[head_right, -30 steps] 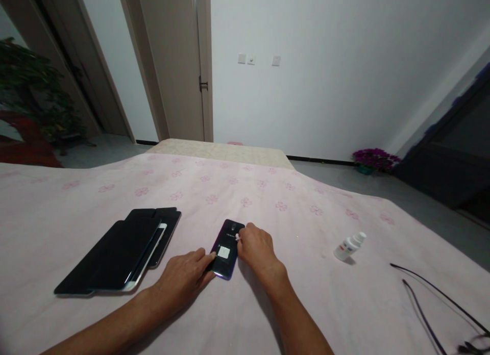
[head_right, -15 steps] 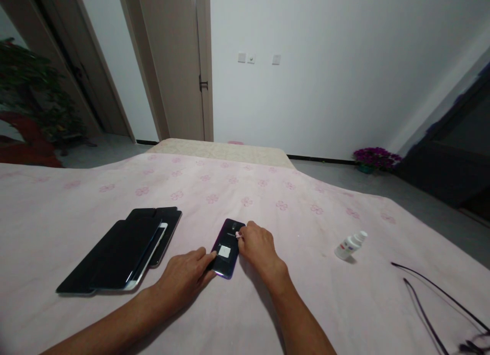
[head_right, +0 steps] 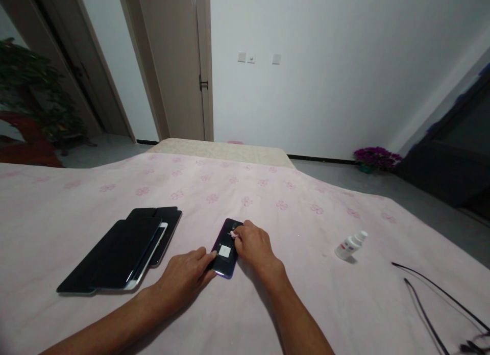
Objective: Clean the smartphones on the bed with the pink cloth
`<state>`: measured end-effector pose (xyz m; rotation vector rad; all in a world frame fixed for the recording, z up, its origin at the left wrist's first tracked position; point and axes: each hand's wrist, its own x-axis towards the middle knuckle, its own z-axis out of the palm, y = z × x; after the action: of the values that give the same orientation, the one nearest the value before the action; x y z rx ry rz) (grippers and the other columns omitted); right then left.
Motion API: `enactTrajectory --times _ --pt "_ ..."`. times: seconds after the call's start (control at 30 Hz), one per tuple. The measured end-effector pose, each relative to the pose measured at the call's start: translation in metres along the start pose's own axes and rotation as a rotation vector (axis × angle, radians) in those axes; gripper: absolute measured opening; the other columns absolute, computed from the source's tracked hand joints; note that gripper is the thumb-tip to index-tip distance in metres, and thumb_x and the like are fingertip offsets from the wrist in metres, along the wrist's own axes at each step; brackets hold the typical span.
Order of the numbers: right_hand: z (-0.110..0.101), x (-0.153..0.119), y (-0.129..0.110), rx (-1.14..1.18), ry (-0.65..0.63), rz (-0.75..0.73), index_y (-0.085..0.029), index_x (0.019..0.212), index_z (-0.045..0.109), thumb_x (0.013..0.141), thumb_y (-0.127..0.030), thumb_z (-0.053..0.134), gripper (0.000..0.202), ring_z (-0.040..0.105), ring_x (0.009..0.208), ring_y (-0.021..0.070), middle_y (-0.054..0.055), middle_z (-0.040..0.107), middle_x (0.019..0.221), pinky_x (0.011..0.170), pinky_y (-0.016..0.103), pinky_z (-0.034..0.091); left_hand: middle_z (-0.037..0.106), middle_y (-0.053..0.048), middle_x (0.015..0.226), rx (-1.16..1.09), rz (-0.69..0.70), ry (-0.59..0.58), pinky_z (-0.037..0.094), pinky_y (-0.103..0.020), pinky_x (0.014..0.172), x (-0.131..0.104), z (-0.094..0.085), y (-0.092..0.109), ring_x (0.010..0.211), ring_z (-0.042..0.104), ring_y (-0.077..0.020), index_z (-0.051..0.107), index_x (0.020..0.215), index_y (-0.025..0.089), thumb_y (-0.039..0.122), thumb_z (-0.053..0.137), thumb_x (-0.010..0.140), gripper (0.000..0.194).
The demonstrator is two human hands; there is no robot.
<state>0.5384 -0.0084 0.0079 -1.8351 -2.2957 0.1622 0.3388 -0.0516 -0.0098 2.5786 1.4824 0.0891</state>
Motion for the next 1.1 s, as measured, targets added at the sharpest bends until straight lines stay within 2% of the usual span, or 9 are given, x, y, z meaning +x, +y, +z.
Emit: enactTrajectory --times 0.13,0.37,0.57,0.77,0.97,1.1 --pt "0.005 0.002 -0.003 -0.045 0.051 0.056 -0.021 0.106 0.073 0.093 -0.021 0.051 0.026 0.062 0.087 0.0181 0.007 0.065 0.100 0.073 0.027 0.041 0.066 -0.007 0.103 -0.003 -0.012 -0.012 0.051 -0.036 0.077 0.000 0.002 0.000 0.093 0.067 -0.0251 0.058 0.125 0.024 0.037 0.049 0.099 0.030" --pt "0.007 0.003 -0.002 0.056 -0.002 -0.060 -0.024 0.107 0.073 0.093 -0.020 0.051 0.026 0.062 0.087 0.0149 0.004 0.065 0.102 0.076 0.024 0.042 0.066 -0.007 0.102 0.011 -0.009 0.003 0.051 -0.035 0.075 0.000 0.005 -0.001 0.091 0.068 -0.0246 0.058 0.125 0.024 0.039 0.047 0.100 0.032" --pt "0.009 0.006 -0.002 -0.018 0.082 0.034 -0.022 0.107 0.072 0.093 -0.021 0.050 0.026 0.061 0.090 0.0182 0.007 0.063 0.101 0.075 0.027 0.040 0.067 -0.007 0.099 0.019 0.008 0.038 0.052 -0.035 0.072 0.001 0.009 -0.002 0.088 0.068 -0.0254 0.059 0.124 0.023 0.039 0.049 0.099 0.031" --pt "0.006 0.004 -0.005 0.072 0.009 -0.093 -0.023 0.106 0.073 0.091 -0.018 0.052 0.027 0.061 0.085 0.0150 0.005 0.065 0.102 0.075 0.025 0.040 0.067 -0.007 0.100 0.017 0.019 0.035 0.052 -0.035 0.072 0.000 0.007 -0.002 0.088 0.069 -0.0251 0.058 0.125 0.022 0.038 0.050 0.099 0.031" --pt "0.006 0.010 -0.012 -0.051 0.070 0.025 -0.021 0.104 0.074 0.092 -0.021 0.051 0.026 0.061 0.089 0.0197 0.008 0.065 0.100 0.075 0.029 0.040 0.067 -0.007 0.098 0.025 0.024 0.046 0.052 -0.036 0.071 0.001 0.007 -0.001 0.087 0.069 -0.0262 0.059 0.123 0.021 0.039 0.049 0.100 0.031" --pt "0.009 0.012 -0.015 -0.024 0.051 -0.030 -0.023 0.106 0.073 0.092 -0.020 0.051 0.027 0.061 0.090 0.0190 0.007 0.065 0.101 0.077 0.028 0.041 0.067 -0.006 0.098 0.034 0.005 0.032 0.052 -0.035 0.071 0.002 0.008 -0.001 0.087 0.069 -0.0253 0.060 0.121 0.023 0.039 0.050 0.099 0.029"
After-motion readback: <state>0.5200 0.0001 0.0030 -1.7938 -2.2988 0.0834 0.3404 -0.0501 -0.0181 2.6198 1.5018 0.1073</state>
